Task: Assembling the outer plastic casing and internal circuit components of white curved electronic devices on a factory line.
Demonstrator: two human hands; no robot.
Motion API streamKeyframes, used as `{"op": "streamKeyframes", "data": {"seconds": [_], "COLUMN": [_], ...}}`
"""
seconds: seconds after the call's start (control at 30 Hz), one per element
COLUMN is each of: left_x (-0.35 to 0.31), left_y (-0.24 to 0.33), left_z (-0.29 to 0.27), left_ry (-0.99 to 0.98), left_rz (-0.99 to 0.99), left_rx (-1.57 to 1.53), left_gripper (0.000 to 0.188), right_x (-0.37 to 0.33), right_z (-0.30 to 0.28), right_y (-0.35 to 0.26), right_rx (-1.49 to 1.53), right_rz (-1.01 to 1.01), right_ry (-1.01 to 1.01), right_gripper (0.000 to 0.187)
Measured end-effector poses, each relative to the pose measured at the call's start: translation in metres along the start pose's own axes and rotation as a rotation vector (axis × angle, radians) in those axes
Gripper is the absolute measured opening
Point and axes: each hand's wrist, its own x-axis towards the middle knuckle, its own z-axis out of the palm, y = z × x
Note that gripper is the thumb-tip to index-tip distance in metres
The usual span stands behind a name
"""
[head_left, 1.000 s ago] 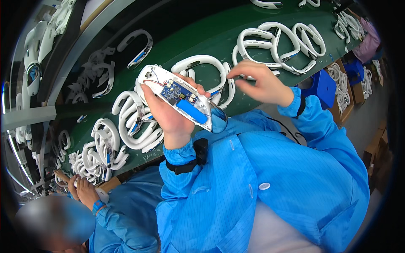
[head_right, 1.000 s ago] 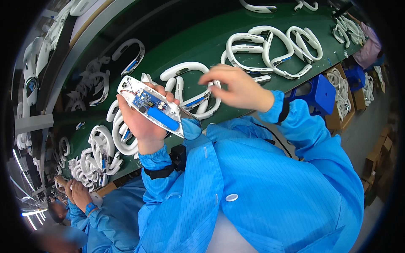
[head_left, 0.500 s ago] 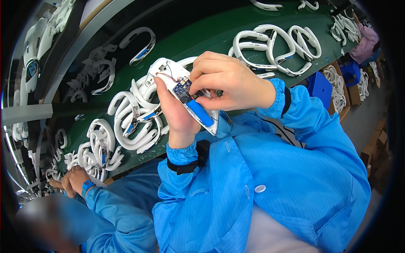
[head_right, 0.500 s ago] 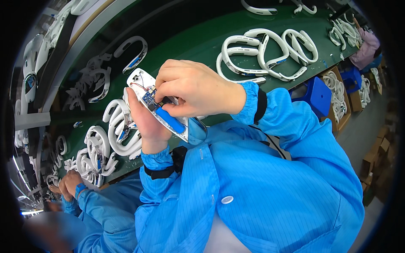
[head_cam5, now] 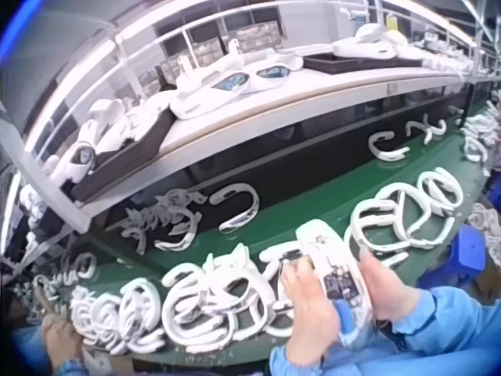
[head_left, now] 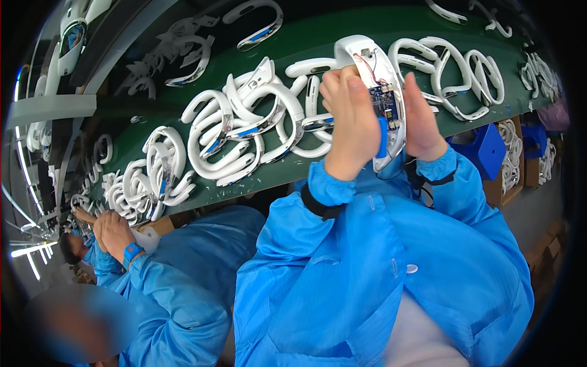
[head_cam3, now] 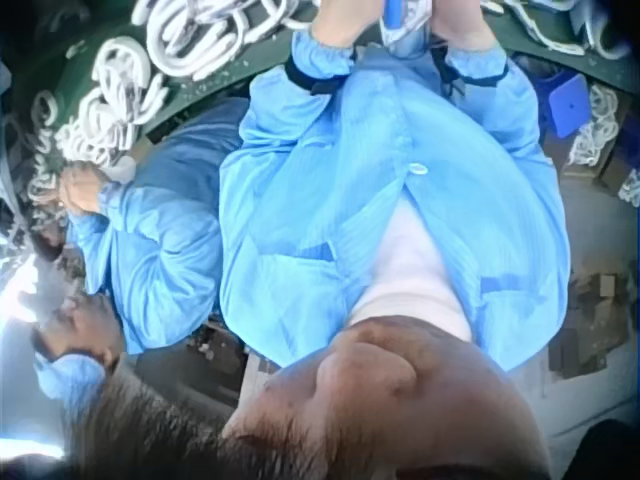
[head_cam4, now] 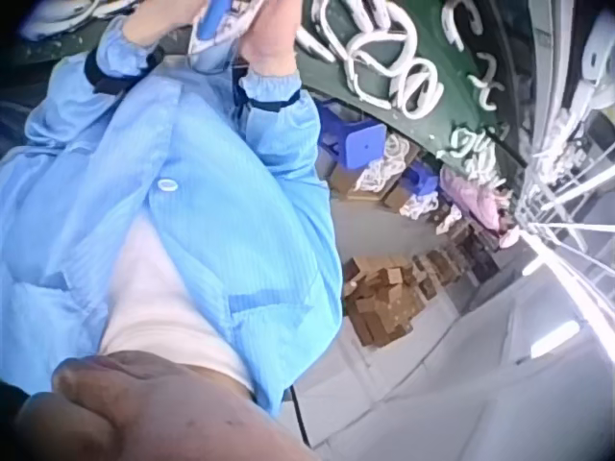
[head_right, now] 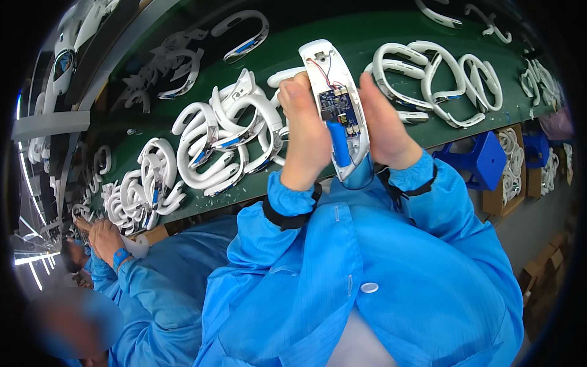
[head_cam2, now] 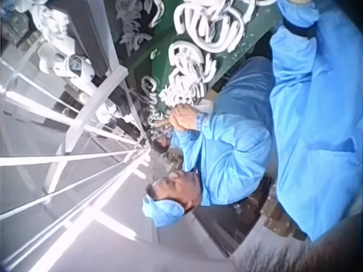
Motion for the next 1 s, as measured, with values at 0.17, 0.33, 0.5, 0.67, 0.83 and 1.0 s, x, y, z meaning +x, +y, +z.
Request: {"op": "streamKeyframes", "data": {"seconds": [0.17, 0.33, 0.5, 0.67, 0.83, 1.0], "left_x": [0.014, 0.028, 0.075, 0.124, 0.119, 0.084], "left_y": [-0.089, -0.189, -0.186, -0.217, -0.206, -0.199], "left_z": [-0.099, -0.199, -0.138, -0.122, -0.136, -0.127], "left_ry": [0.293, 0.44, -0.05, -0.35, -0.208, -0.071], "left_rz": [-0.287, -0.262, -0.034, -0.346, -0.34, 0.068], "left_rx": [-0.097, 0.387, 0.862, 0.976, 0.818, 0.983], "left_gripper": [0.044, 0.023, 0.055, 0.049, 0.029, 0.035], "right_x": [-0.002, -0.016, -0.023, -0.03, -0.046, -0.053], "right_z": [0.003, -0.011, -0.004, 0.003, -0.013, -0.033], "right_y": [-0.006, 0.002, -0.005, -0.006, -0.014, -0.034], "right_rx": [-0.169, 0.128, 0.169, 0.096, 0.217, 0.233], "right_rz": [0.079, 0.049, 0.03, -0.035, -0.093, -0.112], "right_ry": [-0.09, -0.072, -0.172, -0.069, 0.033, 0.114], "right_gripper": [0.066, 0.065, 0.077, 0.072, 0.065, 0.06]}}
